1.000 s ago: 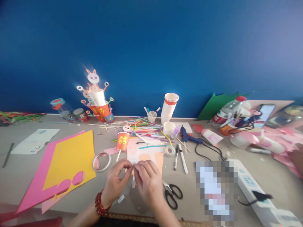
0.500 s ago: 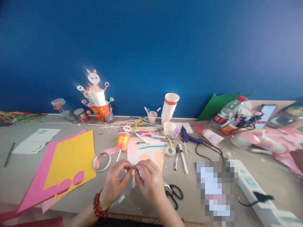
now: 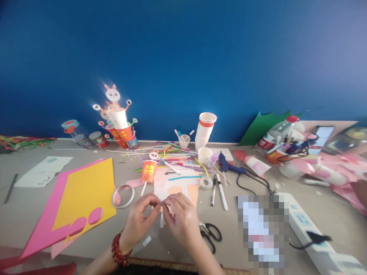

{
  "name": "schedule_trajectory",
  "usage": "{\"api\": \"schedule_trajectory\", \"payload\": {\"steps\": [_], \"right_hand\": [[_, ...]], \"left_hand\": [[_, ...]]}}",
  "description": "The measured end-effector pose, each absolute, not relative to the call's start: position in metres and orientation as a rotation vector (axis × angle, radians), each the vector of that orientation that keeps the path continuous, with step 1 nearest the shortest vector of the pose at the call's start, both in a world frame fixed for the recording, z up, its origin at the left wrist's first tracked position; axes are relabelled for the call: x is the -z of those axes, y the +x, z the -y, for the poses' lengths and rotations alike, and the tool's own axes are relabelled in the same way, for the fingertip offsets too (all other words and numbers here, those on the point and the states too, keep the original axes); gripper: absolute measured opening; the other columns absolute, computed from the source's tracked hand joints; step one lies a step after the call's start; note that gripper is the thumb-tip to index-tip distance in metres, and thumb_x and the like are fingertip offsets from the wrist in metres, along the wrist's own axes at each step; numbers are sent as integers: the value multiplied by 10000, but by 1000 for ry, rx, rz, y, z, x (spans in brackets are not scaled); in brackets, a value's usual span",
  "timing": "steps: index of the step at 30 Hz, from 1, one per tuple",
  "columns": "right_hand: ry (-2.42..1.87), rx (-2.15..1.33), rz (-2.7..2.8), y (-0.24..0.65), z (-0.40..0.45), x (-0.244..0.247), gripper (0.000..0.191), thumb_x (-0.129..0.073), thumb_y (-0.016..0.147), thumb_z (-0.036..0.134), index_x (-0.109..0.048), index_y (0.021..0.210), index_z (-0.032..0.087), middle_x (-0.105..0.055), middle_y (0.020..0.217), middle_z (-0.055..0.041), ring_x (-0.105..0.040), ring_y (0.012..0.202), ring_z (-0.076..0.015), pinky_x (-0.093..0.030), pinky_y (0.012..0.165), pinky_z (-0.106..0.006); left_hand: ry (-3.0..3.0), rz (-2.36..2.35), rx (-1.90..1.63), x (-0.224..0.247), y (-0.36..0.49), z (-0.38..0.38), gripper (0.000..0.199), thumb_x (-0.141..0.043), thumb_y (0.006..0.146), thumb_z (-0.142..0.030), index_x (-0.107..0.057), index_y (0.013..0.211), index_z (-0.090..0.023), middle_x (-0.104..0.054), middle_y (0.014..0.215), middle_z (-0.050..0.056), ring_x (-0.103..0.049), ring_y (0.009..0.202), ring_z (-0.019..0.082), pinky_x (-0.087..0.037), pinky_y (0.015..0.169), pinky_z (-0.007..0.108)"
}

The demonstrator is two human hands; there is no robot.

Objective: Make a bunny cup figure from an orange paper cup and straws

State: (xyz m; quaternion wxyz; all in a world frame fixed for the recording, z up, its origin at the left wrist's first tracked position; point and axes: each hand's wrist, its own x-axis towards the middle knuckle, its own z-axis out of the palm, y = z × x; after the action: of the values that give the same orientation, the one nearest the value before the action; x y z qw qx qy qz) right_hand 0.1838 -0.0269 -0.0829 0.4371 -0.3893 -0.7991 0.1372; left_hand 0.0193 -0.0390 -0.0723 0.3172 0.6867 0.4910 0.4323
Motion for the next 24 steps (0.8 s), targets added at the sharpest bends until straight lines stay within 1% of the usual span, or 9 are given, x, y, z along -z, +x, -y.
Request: {"api": "schedule_trajectory", "payload": {"steps": [4, 8, 11, 14, 16, 19, 20, 22, 24], "right_hand": [[-999, -339, 1960, 183, 27, 84, 113, -537, 904, 116, -584, 868, 212, -664, 795, -44, -617, 741, -206, -485, 672, -322], [-1090, -387, 1833, 193, 22, 84, 131, -514, 904, 131, -554, 814, 216, -640, 778, -34, -615, 733, -194, -479, 663, -301], [-1194, -359, 1761, 209, 13, 89, 132, -515, 905, 161, -547, 791, 220, -637, 769, -29, -616, 739, -198, -484, 680, -304], [-1310, -265, 1808, 224, 6, 98, 177, -561, 899, 223, -539, 723, 227, -619, 706, -20, -607, 695, -207, -476, 647, -307], [-1336, -252, 1872, 229, 4, 103, 156, -575, 902, 246, -583, 748, 223, -651, 760, -40, -624, 725, -220, -485, 643, -313], [-1266, -439, 1866, 224, 9, 103, 128, -533, 936, 225, -652, 889, 216, -685, 912, -71, -649, 765, -210, -513, 664, -313], [-1214, -531, 1844, 220, 11, 102, 134, -529, 943, 220, -658, 908, 215, -684, 902, -67, -648, 746, -198, -517, 663, -306], [-1098, -698, 1797, 211, 14, 97, 118, -560, 938, 222, -663, 884, 210, -674, 815, -45, -640, 709, -181, -516, 658, -293], [-989, -823, 1755, 202, 15, 91, 85, -604, 916, 227, -676, 878, 204, -674, 776, -37, -644, 716, -182, -517, 664, -291]], "left_hand": [[1815, -1292, -1136, 72, 19, 40, 119, -517, 881, -141, -576, 794, -198, -626, 765, 19, -605, 731, 165, -491, 694, 264], [1740, -1308, -1178, 78, 16, 40, 99, -545, 867, -158, -595, 787, -190, -630, 759, 20, -602, 717, 163, -486, 678, 260], [1593, -1286, -1161, 84, 12, 38, 110, -562, 876, -222, -601, 782, -182, -624, 736, 23, -596, 696, 162, -485, 660, 260], [1360, -1219, -1119, 87, 10, 36, 176, -578, 877, -320, -594, 777, -177, -609, 699, 17, -583, 662, 153, -484, 634, 257], [1195, -1168, -1103, 86, 10, 35, 211, -618, 845, -372, -592, 777, -174, -607, 689, 11, -582, 656, 151, -490, 643, 266], [950, -1063, -1073, 86, 11, 34, 225, -688, 786, -375, -598, 785, -169, -609, 670, 3, -578, 640, 142, -480, 665, 273], [867, -1015, -1056, 87, 12, 34, 221, -703, 775, -361, -599, 788, -166, -609, 663, 2, -573, 630, 136, -470, 663, 269], [714, -897, -1014, 90, 12, 33, 199, -715, 765, -320, -598, 785, -161, -599, 643, -1, -553, 601, 120, -450, 648, 258], [585, -767, -957, 92, 13, 32, 160, -708, 764, -270, -597, 775, -155, -570, 614, -9, -511, 562, 103, -436, 631, 253]]}}
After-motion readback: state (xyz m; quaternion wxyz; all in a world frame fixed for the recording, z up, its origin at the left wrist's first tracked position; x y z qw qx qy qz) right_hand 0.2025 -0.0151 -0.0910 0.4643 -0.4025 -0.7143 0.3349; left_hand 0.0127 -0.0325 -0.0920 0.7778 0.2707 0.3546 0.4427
